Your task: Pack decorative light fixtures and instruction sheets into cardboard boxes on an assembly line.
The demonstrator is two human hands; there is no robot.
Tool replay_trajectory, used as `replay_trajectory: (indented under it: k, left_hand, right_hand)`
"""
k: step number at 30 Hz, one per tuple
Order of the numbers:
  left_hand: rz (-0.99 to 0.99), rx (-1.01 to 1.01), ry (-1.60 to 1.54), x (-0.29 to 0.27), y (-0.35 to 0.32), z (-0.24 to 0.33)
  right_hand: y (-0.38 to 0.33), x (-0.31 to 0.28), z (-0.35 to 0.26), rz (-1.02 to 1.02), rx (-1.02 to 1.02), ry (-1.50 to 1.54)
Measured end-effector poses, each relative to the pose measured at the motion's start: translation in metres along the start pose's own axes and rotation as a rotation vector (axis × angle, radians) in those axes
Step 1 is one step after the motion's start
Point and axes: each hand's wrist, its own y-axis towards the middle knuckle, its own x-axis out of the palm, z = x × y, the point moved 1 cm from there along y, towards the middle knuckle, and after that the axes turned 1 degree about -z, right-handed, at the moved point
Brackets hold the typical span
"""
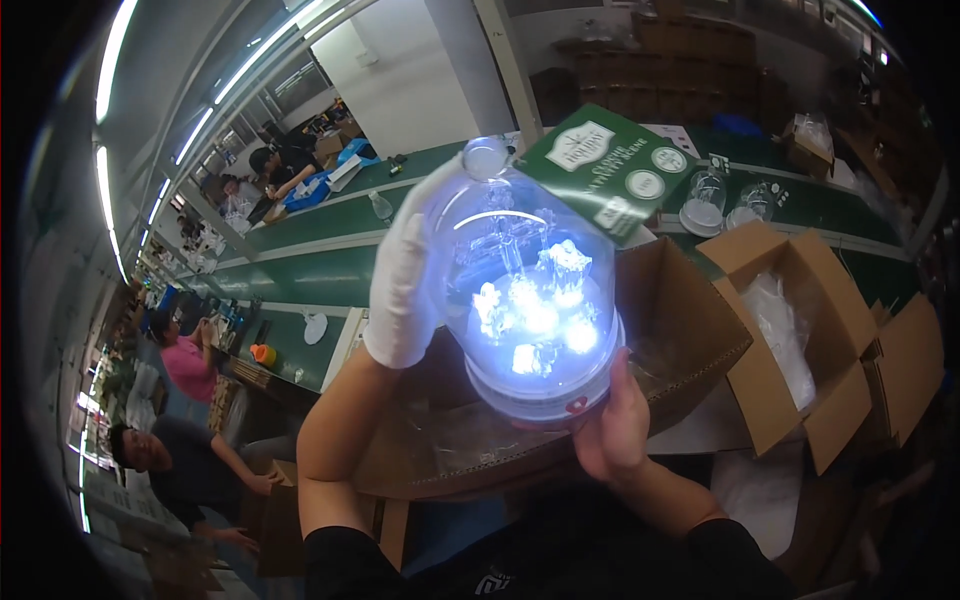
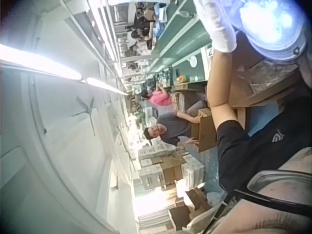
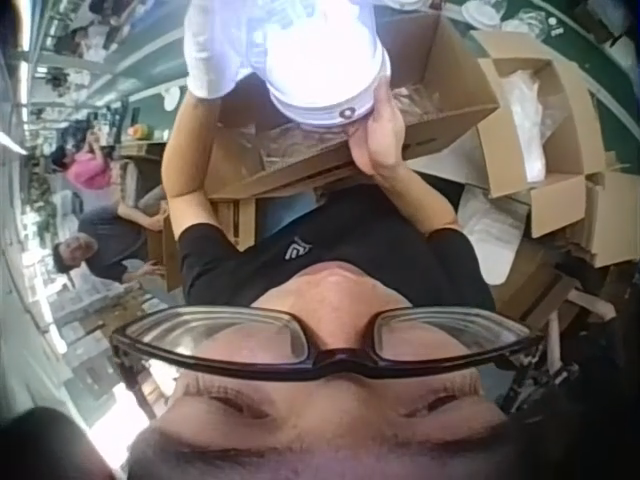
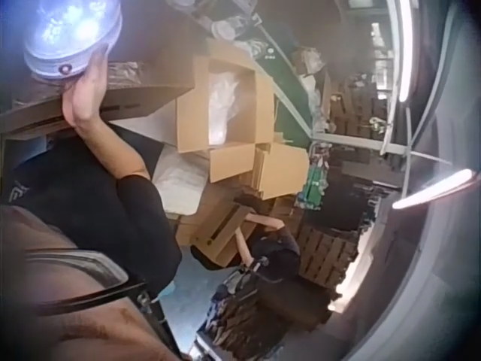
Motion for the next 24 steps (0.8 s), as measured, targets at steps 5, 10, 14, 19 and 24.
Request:
replay_trajectory:
  k: [5, 10, 14, 19, 24]
  left_hand:
    - [0.184, 0.365, 0.452, 0.02, -0.009, -0.008]
    - [0.053, 0.699, 0.943, 0.027, -0.041, -0.05]
    - [-0.111, 0.895, 1.347, 0.044, -0.03, -0.007]
    - [-0.244, 1.06, 1.456, 0.079, 0.022, 0.04]
    - [-0.6, 0.91, 1.661, 0.113, 0.023, 0.039]
  right_hand:
    - [0.005, 0.002, 0.015, 0.149, -0.16, -0.057]
    - [0.004, 0.0, -0.005, 0.112, -0.24, -0.017]
    - [0.01, -0.001, -0.007, 0.075, -0.315, -0.023]
    - [0.008, -0.011, 0.006, 0.094, -0.402, -0.004]
    - [0.008, -0.016, 0.012, 0.144, -0.417, 0.034]
